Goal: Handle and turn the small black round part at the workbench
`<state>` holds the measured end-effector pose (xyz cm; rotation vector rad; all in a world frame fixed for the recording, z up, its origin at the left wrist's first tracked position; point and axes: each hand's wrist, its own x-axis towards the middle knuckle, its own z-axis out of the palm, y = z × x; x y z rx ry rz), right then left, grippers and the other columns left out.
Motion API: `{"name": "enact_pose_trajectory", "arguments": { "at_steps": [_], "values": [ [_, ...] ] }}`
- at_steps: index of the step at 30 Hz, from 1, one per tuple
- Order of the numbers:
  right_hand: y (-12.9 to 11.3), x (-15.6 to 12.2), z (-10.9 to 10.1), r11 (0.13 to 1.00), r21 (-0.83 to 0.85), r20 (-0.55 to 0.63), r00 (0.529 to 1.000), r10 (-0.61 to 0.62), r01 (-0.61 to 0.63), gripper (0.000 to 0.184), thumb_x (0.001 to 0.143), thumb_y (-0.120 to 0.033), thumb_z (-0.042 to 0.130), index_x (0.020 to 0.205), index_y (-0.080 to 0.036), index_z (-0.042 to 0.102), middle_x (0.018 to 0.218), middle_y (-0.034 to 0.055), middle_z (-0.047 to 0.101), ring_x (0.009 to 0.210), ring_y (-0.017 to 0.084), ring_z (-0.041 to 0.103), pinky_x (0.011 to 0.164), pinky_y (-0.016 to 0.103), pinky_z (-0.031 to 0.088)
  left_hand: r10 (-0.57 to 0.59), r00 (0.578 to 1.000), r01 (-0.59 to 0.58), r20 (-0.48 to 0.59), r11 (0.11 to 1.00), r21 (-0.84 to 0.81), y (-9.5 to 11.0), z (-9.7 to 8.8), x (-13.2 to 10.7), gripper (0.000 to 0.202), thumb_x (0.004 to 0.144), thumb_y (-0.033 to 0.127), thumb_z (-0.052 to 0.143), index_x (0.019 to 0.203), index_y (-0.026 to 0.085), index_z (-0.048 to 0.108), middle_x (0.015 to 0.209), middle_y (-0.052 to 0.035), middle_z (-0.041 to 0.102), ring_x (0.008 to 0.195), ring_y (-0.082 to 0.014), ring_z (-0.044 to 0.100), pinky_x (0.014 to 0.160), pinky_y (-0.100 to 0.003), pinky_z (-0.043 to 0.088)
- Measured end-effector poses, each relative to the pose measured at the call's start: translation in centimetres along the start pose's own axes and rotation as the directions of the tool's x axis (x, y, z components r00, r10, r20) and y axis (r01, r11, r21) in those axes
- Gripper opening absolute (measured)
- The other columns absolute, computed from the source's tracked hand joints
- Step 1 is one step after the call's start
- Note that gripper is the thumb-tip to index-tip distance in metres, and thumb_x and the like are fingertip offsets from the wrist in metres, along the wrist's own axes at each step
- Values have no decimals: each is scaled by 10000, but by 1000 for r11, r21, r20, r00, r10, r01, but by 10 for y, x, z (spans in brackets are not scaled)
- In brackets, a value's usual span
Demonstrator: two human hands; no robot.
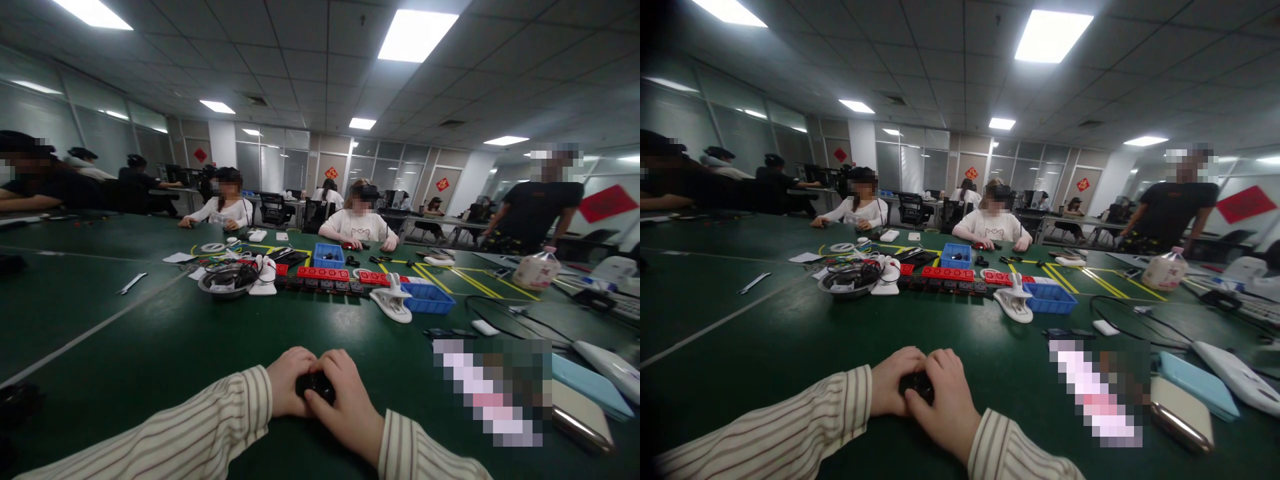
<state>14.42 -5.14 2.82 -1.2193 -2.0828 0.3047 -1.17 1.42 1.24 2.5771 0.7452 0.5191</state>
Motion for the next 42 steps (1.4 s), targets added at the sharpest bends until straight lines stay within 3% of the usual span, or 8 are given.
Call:
{"name": "enact_pose_trajectory", "arguments": {
  "at_steps": [6, 10, 16, 20, 26, 30, 34, 42],
  "values": [
    [-3, -2, -6, 985, 108, -4, 991, -133, 133, 255, 649, -101, 437, 875, -190, 516, 901, 35, 536, 871, 195, 462, 796, 352, 362, -31, 999, 31, 34, 999, -9, 2, 1, 0, 486, 553, 352, 739, 990, 222, 571, 1000, -36, 587, 980, -243, 523, 1027, -539, 169],
    [1, -2, -2, 996, 61, -89, 994, -57, 63, 190, 754, -259, 510, 926, -181, 496, 917, 51, 520, 853, 206, 465, 778, 358, 368, -45, 999, 46, -20, 998, 32, 7, 0, -1, 716, 502, 452, 747, 1121, 198, 491, 1061, -66, 558, 1008, -266, 500, 1019, -575, 160],
    [5, -2, 4, 992, -57, -106, 989, 103, -109, 222, 734, -326, 605, 831, -175, 473, 805, 33, 498, 753, 202, 458, 679, 333, 364, -72, 997, 77, -42, 989, 125, 7, 3, -2, 473, 552, 525, 718, 837, 174, 578, 944, -52, 571, 936, -245, 528, 1020, -568, 161],
    [2, -1, 4, 991, -71, -75, 991, 108, -113, 174, 732, -263, 606, 818, -179, 481, 814, 33, 503, 769, 200, 451, 692, 335, 363, -55, 997, 61, -56, 993, 106, 3, 5, -2, 449, 532, 438, 746, 863, 182, 583, 925, -36, 568, 916, -236, 532, 1027, -540, 175],
    [1, 0, -3, 990, 110, -8, 996, -91, 91, 176, 610, -102, 446, 755, -196, 473, 783, 12, 523, 799, 188, 466, 741, 336, 367, 72, 997, -73, 24, 997, 15, -3, 2, 1, 330, 523, 358, 743, 779, 190, 621, 895, -30, 558, 876, -214, 521, 823, -328, 429],
    [-2, -1, -8, 957, 196, -6, 976, -216, 212, 201, 634, -139, 420, 804, -203, 505, 819, 16, 553, 846, 195, 483, 794, 352, 361, 68, 996, -69, 49, 997, 27, -2, 1, 1, 423, 520, 391, 744, 887, 218, 624, 952, -33, 556, 916, -239, 511, 903, -409, 378],
    [1, -2, -4, 983, 137, -88, 990, -108, 119, 211, 748, -274, 499, 939, -184, 498, 934, 51, 540, 872, 205, 481, 796, 354, 370, -14, 1000, 14, -2, 999, 50, 7, 0, -2, 769, 505, 478, 735, 1169, 211, 454, 1113, -71, 519, 1032, -279, 478, 1011, -559, 196],
    [5, 0, 6, 994, -22, -94, 990, 108, -110, 185, 696, -256, 641, 760, -181, 485, 779, 12, 509, 755, 184, 465, 691, 310, 371, -116, 990, 125, -86, 987, 105, 14, 8, -4, 537, 517, 519, 738, 895, 184, 555, 914, -36, 556, 914, -242, 528, 1024, -558, 175]
  ]
}}
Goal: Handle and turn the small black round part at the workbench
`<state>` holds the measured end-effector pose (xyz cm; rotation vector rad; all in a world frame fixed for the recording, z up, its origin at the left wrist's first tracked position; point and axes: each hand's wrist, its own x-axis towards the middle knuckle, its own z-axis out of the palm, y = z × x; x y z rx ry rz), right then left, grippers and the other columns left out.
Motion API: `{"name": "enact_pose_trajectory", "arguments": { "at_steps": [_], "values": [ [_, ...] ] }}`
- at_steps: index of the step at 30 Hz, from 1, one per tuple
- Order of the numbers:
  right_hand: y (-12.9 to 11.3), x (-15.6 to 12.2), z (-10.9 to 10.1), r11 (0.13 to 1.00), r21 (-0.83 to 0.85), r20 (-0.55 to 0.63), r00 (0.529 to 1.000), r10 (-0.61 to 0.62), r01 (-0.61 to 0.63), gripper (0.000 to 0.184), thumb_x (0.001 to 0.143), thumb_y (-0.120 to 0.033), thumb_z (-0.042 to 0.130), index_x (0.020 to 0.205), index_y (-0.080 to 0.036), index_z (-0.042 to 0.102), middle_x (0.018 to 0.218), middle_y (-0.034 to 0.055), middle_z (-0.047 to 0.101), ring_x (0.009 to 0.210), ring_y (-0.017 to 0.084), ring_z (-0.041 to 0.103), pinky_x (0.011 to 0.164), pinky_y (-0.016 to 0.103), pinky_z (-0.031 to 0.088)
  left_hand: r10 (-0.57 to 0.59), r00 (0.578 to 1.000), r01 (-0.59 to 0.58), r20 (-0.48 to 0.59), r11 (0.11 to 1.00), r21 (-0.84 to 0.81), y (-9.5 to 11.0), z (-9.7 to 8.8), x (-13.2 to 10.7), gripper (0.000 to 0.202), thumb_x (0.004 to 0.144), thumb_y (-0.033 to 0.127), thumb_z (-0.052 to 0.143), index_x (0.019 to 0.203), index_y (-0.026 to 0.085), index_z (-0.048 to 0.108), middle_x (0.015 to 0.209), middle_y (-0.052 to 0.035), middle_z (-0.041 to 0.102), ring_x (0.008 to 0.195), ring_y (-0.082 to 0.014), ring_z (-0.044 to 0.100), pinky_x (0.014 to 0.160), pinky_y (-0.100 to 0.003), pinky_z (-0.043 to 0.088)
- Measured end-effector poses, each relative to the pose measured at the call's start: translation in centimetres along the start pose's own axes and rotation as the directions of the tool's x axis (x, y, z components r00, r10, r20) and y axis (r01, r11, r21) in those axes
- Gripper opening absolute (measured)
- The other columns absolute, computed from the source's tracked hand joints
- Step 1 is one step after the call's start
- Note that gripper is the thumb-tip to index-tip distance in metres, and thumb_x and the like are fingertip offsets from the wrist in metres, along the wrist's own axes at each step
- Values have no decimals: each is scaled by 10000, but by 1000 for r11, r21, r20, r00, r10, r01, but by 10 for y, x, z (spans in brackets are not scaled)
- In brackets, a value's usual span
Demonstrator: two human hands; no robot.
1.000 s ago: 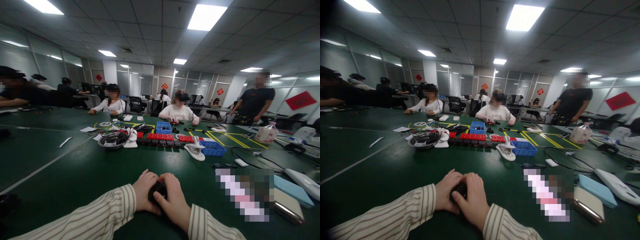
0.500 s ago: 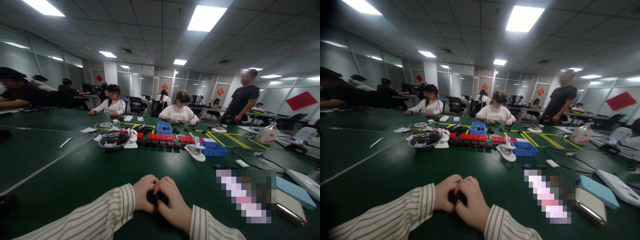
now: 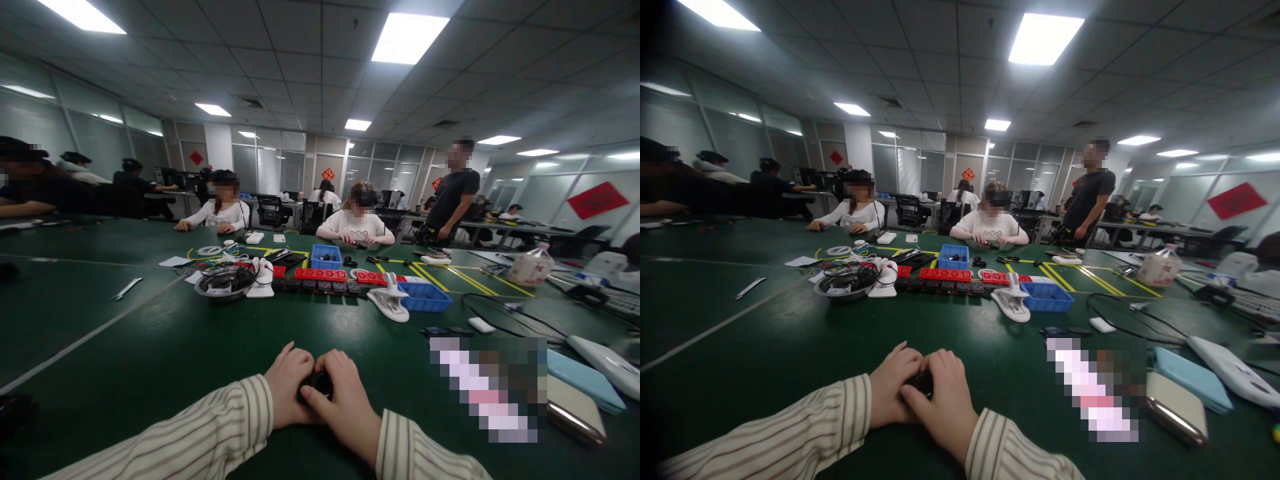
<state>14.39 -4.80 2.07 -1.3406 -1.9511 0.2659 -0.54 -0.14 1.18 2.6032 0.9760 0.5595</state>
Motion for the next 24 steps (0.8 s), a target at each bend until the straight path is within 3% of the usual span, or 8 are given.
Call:
{"name": "enact_pose_trajectory", "arguments": {
  "at_steps": [4, 8, 10, 13, 17, 21, 24],
  "values": [
    [-2, 1, -3, 995, 39, 24, 995, -97, 96, 111, 675, -147, 563, 771, -188, 525, 798, 16, 542, 794, 186, 474, 736, 325, 366, 39, 999, -37, 32, 998, -46, -8, 0, 3, 470, 530, 442, 754, 897, 193, 598, 920, -27, 552, 906, -240, 527, 1005, -510, 248],
    [-5, 0, -8, 963, 131, 44, 969, -243, 235, 228, 594, -89, 437, 760, -204, 543, 772, 6, 587, 811, 187, 501, 758, 337, 366, 107, 990, -102, 90, 993, -61, -13, -2, 5, 357, 524, 371, 752, 812, 202, 628, 926, -25, 538, 897, -232, 513, 877, -388, 409],
    [-8, -1, -12, 944, 164, 72, 951, -302, 288, 238, 579, -78, 408, 719, -213, 546, 759, -11, 614, 821, 183, 512, 786, 346, 357, 118, 987, -114, 107, 992, -47, -12, -1, 5, 324, 536, 347, 743, 813, 225, 630, 947, -18, 539, 921, -236, 509, 934, -437, 360],
    [-13, -1, -18, 927, 172, 93, 931, -354, 335, 221, 644, -94, 422, 745, -225, 569, 805, -24, 637, 857, 182, 510, 825, 359, 336, 104, 988, -102, 110, 994, -29, -9, -1, 3, 480, 542, 337, 737, 995, 273, 590, 1021, -17, 544, 990, -255, 497, 1027, -557, 159],
    [-13, -3, -18, 944, 138, 20, 952, -306, 300, 176, 743, -214, 471, 900, -198, 548, 911, 35, 586, 878, 202, 486, 806, 366, 348, 74, 995, -72, 62, 997, -32, -5, -3, 0, 671, 541, 408, 722, 1141, 231, 480, 1101, -55, 536, 1048, -271, 480, 1035, -573, 126],
    [-9, -4, -11, 982, 37, -49, 981, -185, 187, 165, 777, -278, 488, 901, -171, 503, 872, 55, 537, 807, 204, 466, 732, 356, 365, 52, 999, -52, 10, 999, 6, 2, -4, -1, 709, 513, 512, 711, 1102, 189, 484, 1046, -75, 553, 1011, -279, 501, 1035, -583, 111],
    [-7, -3, -7, 989, -58, -7, 991, -137, 137, 171, 766, -297, 547, 879, -176, 504, 858, 48, 527, 795, 205, 457, 721, 355, 366, 56, 998, -56, 16, 998, 31, 5, -3, -1, 636, 550, 509, 703, 1067, 190, 514, 991, -67, 566, 977, -268, 513, 1038, -575, 112]
  ]
}}
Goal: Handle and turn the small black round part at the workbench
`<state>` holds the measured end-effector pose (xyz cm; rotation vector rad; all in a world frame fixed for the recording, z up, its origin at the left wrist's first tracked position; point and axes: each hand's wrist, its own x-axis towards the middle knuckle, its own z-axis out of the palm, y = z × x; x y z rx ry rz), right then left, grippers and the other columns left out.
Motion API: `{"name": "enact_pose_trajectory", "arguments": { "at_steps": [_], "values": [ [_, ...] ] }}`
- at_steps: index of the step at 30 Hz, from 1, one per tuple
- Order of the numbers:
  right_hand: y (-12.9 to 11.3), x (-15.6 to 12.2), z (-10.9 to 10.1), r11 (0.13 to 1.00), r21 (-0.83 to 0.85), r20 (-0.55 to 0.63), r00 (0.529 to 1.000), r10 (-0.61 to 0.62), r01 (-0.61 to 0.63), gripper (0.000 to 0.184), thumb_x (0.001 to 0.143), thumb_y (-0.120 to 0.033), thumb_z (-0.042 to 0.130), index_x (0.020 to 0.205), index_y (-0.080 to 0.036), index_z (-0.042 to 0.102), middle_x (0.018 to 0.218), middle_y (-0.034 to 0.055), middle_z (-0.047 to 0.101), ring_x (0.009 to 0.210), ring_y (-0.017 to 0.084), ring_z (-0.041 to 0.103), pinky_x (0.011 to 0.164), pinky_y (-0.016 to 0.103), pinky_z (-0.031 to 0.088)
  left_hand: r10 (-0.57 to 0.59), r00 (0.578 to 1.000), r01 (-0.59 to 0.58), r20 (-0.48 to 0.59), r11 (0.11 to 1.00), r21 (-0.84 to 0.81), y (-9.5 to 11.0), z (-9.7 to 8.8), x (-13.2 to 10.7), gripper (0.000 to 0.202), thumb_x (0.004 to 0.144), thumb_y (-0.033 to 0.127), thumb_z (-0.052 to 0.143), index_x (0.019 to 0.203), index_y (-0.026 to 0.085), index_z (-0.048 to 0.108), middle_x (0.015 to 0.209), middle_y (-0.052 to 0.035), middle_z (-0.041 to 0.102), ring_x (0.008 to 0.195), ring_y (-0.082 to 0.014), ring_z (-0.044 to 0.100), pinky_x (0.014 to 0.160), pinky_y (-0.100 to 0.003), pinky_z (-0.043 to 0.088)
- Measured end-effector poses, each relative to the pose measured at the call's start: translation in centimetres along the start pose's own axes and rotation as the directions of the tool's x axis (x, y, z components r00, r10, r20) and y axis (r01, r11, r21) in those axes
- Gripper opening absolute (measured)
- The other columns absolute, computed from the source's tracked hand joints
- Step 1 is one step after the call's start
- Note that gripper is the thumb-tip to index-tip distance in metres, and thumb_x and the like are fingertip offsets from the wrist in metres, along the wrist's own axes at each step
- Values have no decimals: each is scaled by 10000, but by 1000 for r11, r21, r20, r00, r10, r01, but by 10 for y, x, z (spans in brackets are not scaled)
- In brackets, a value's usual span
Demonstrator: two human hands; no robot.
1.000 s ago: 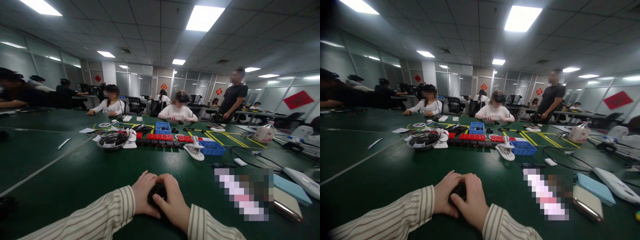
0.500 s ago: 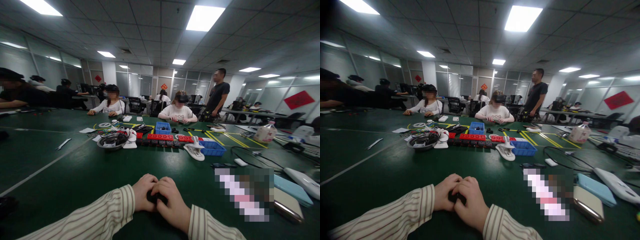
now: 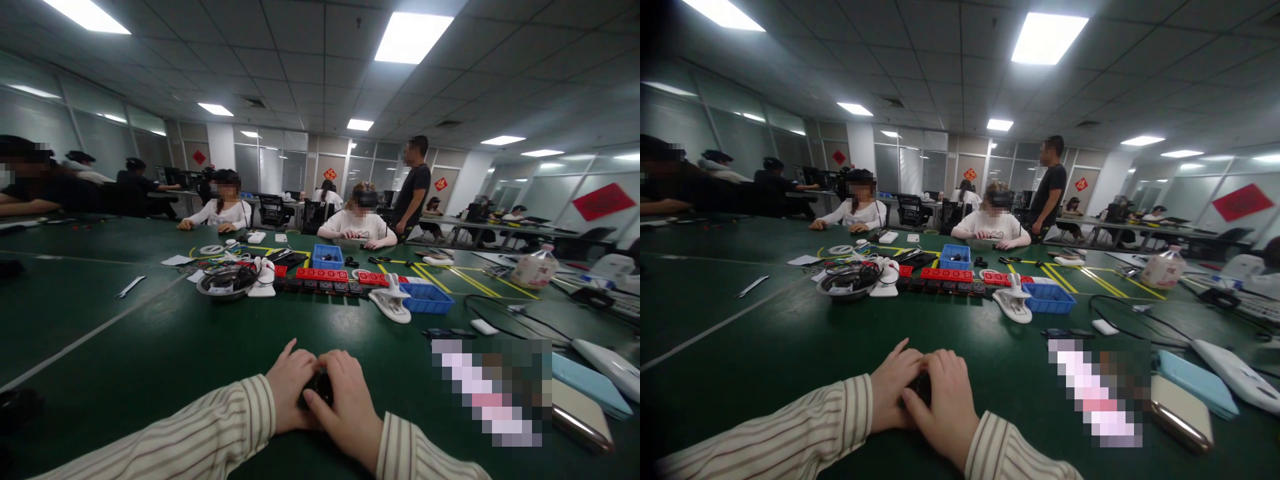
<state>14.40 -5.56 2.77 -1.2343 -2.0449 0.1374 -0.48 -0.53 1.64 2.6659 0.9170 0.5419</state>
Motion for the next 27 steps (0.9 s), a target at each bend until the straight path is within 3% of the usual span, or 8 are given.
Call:
{"name": "enact_pose_trajectory", "arguments": {
  "at_steps": [4, 8, 10, 13, 15, 19, 23, 27],
  "values": [
    [1, 1, 2, 999, -30, 91, 996, 14, -12, 70, 741, -214, 551, 789, -178, 515, 826, 42, 519, 789, 198, 449, 716, 344, 369, 19, 999, -17, 49, 999, -30, -5, 2, 2, 523, 559, 423, 723, 1010, 211, 564, 956, -36, 563, 945, -247, 519, 1038, -550, 148],
    [2, 0, -1, 984, 84, 109, 980, -165, 156, 122, 709, -145, 457, 805, -180, 524, 860, 47, 532, 822, 191, 453, 736, 337, 365, 84, 992, -75, 97, 992, -101, -14, 3, 5, 402, 526, 347, 741, 889, 221, 621, 943, -24, 549, 919, -239, 509, 912, -402, 383],
    [0, 0, -3, 959, 140, 106, 960, -261, 245, 184, 661, -118, 417, 800, -180, 519, 842, 44, 539, 819, 188, 457, 741, 338, 359, 117, 988, -104, 100, 987, -123, -17, 3, 6, 371, 525, 323, 736, 861, 216, 623, 932, -23, 548, 908, -230, 511, 848, -347, 421],
    [-3, 0, -6, 936, 198, 93, 945, -314, 292, 269, 621, -121, 405, 861, -176, 514, 857, 45, 546, 837, 193, 463, 772, 350, 350, 120, 990, -110, 71, 985, -135, -16, 4, 5, 484, 503, 314, 748, 950, 208, 595, 965, -36, 552, 914, -234, 515, 873, -366, 409],
    [-4, 0, -6, 949, 196, 62, 963, -264, 248, 269, 659, -157, 430, 916, -170, 506, 906, 56, 540, 865, 203, 460, 796, 365, 342, 95, 995, -89, 42, 986, -139, -14, 4, 4, 602, 493, 344, 760, 1038, 195, 551, 1014, -54, 549, 943, -250, 512, 935, -423, 363],
    [2, 0, -2, 990, 134, -8, 999, -45, 46, 212, 746, -282, 507, 921, -162, 491, 909, 67, 516, 846, 218, 452, 775, 380, 345, 25, 1000, -25, -1, 995, -100, -7, 2, 1, 734, 507, 470, 738, 1125, 180, 468, 1067, -79, 537, 1011, -278, 491, 1012, -553, 214],
    [8, 1, 4, 990, 95, 47, 994, 101, -105, 184, 771, -322, 550, 838, -167, 478, 819, 44, 501, 764, 204, 450, 700, 348, 358, -46, 999, 46, -13, 998, -45, 0, 1, 0, 633, 510, 503, 738, 1004, 169, 526, 976, -67, 553, 953, -267, 517, 1013, -610, 136],
    [8, 3, 5, 990, 82, 109, 988, 107, -117, 136, 759, -249, 579, 760, -171, 467, 778, 30, 500, 754, 191, 449, 685, 323, 359, -54, 999, 54, 5, 996, -64, -2, 1, 1, 514, 539, 477, 743, 918, 178, 567, 935, -48, 561, 925, -246, 533, 1024, -590, 135]
  ]
}}
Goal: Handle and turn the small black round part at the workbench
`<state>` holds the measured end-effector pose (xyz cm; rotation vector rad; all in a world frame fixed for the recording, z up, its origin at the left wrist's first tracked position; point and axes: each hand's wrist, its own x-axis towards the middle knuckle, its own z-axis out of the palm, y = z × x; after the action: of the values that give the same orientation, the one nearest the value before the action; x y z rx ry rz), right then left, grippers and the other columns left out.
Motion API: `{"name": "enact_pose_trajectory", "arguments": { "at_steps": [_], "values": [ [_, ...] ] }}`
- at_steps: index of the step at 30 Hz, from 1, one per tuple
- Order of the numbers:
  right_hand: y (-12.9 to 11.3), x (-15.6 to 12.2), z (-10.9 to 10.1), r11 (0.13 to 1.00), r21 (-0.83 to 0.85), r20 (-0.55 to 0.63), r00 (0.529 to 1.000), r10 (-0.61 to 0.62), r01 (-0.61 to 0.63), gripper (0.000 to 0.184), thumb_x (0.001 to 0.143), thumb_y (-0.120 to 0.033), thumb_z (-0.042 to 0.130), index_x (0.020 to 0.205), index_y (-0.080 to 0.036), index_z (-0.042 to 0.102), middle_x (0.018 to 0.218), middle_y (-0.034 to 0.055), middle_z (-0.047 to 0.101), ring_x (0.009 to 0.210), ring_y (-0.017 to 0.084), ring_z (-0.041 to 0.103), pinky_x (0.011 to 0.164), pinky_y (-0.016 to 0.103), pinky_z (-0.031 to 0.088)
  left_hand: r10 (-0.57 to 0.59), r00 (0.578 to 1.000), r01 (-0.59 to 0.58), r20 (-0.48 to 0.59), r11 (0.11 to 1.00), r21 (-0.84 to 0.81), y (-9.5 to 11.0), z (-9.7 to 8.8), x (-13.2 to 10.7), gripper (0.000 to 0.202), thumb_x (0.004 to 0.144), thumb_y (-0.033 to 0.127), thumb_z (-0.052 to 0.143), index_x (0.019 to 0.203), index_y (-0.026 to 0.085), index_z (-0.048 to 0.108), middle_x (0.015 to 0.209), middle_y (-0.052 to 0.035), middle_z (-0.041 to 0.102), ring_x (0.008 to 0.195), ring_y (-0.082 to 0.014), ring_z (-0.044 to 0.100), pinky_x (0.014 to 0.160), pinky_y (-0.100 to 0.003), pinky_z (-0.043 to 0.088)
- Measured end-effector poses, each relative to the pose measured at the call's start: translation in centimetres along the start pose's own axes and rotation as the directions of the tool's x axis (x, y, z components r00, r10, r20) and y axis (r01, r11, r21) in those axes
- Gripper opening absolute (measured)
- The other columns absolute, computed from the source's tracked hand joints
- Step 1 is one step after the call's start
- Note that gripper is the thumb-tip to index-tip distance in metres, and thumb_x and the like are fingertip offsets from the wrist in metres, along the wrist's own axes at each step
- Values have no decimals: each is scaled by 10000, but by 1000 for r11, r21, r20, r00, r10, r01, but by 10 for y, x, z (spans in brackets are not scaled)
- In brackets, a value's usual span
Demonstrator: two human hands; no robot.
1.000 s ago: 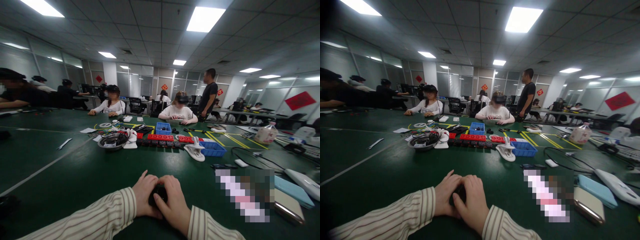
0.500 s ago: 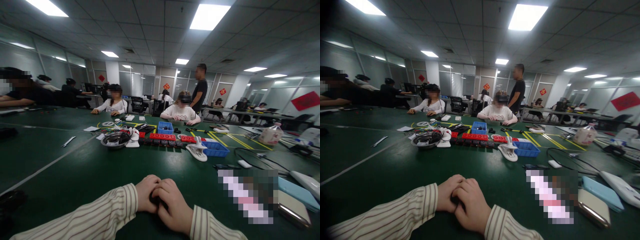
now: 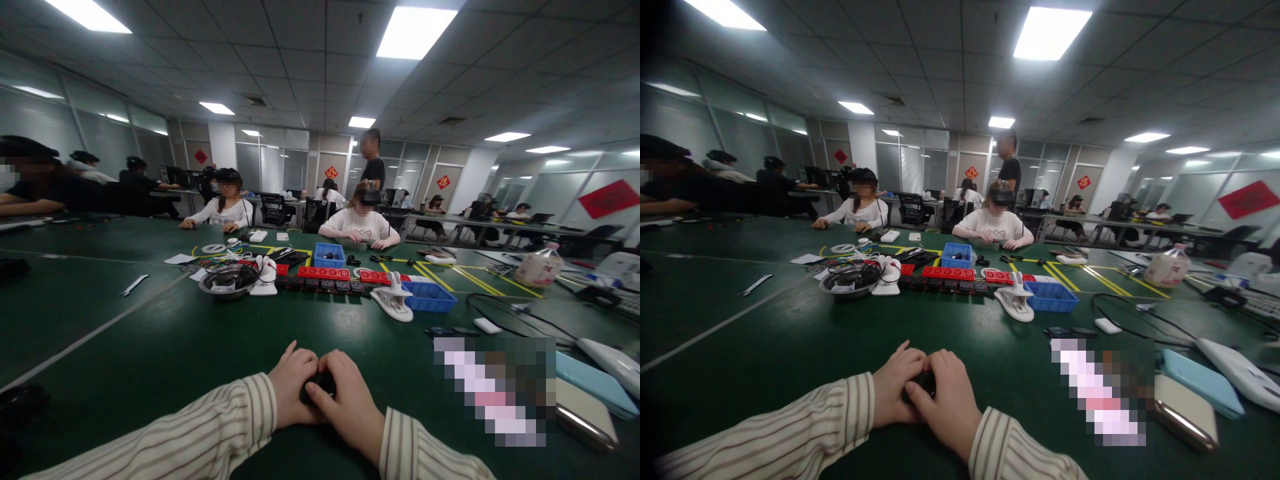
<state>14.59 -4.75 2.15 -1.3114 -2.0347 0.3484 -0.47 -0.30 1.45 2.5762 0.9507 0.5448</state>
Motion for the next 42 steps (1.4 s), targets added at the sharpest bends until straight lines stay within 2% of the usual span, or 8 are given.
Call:
{"name": "enact_pose_trajectory", "arguments": {
  "at_steps": [9, 12, 17, 24, 27, 33, 38, 42],
  "values": [
    [-7, -2, -9, 959, 119, -28, 967, -254, 256, 148, 661, -93, 453, 767, -176, 513, 760, 23, 556, 809, 184, 463, 772, 344, 339, 121, 987, -113, 108, 990, -81, -12, -5, 4, 330, 541, 336, 743, 805, 205, 594, 948, -23, 557, 946, -230, 529, 1008, -491, 253],
    [-10, -4, -11, 940, 138, -30, 950, -310, 311, 151, 710, -131, 444, 827, -183, 525, 840, 30, 568, 865, 189, 468, 814, 353, 331, 100, 990, -94, 100, 994, -61, -9, -5, 3, 462, 532, 366, 740, 934, 217, 567, 1006, -36, 551, 978, -243, 519, 1022, -518, 214],
    [-7, -5, -7, 980, 88, -94, 981, -172, 180, 190, 785, -300, 495, 933, -182, 502, 955, 62, 510, 891, 217, 448, 802, 377, 342, 22, 999, -21, 42, 1000, -15, -1, -5, 1, 745, 479, 471, 744, 1115, 209, 456, 1081, -70, 532, 1030, -285, 488, 1009, -599, 165],
    [-1, -3, -1, 999, -27, -68, 997, -19, 17, 168, 761, -314, 573, 799, -182, 476, 824, 29, 488, 786, 201, 438, 719, 349, 349, -48, 999, 48, 14, 998, 29, 1, 1, 0, 527, 518, 480, 749, 918, 186, 571, 918, -33, 558, 918, -241, 531, 1016, -554, 195],
    [-4, -2, -3, 997, -43, -53, 997, -59, 57, 109, 738, -239, 565, 788, -184, 486, 816, 24, 505, 791, 195, 445, 732, 348, 347, -3, 1000, 2, 30, 1000, 31, -4, 0, 1, 475, 537, 439, 745, 913, 195, 588, 927, -20, 557, 930, -225, 527, 1031, -522, 186],
    [-11, -5, -11, 960, 77, -35, 963, -268, 270, 207, 614, -79, 409, 754, -205, 496, 778, 4, 562, 843, 183, 488, 839, 372, 326, 119, 991, -119, 68, 993, -8, -17, -3, 5, 309, 541, 380, 755, 772, 213, 634, 967, -29, 535, 939, -237, 500, 866, -361, 411],
    [-12, -5, -13, 952, 112, -71, 958, -278, 285, 240, 711, -148, 438, 927, -209, 522, 944, 28, 570, 925, 199, 479, 900, 401, 304, 75, 997, -75, 14, 997, 3, -12, -2, 3, 679, 505, 448, 751, 1100, 217, 521, 1073, -54, 525, 1013, -271, 484, 1014, -532, 222],
    [-6, -3, -8, 985, 60, -132, 979, -153, 162, 202, 803, -271, 474, 984, -186, 504, 987, 63, 530, 926, 217, 459, 837, 390, 345, -5, 998, 9, -68, 998, 60, -2, -2, 0, 740, 474, 527, 737, 1078, 172, 500, 1050, -81, 548, 1019, -289, 488, 1024, -586, 143]
  ]
}}
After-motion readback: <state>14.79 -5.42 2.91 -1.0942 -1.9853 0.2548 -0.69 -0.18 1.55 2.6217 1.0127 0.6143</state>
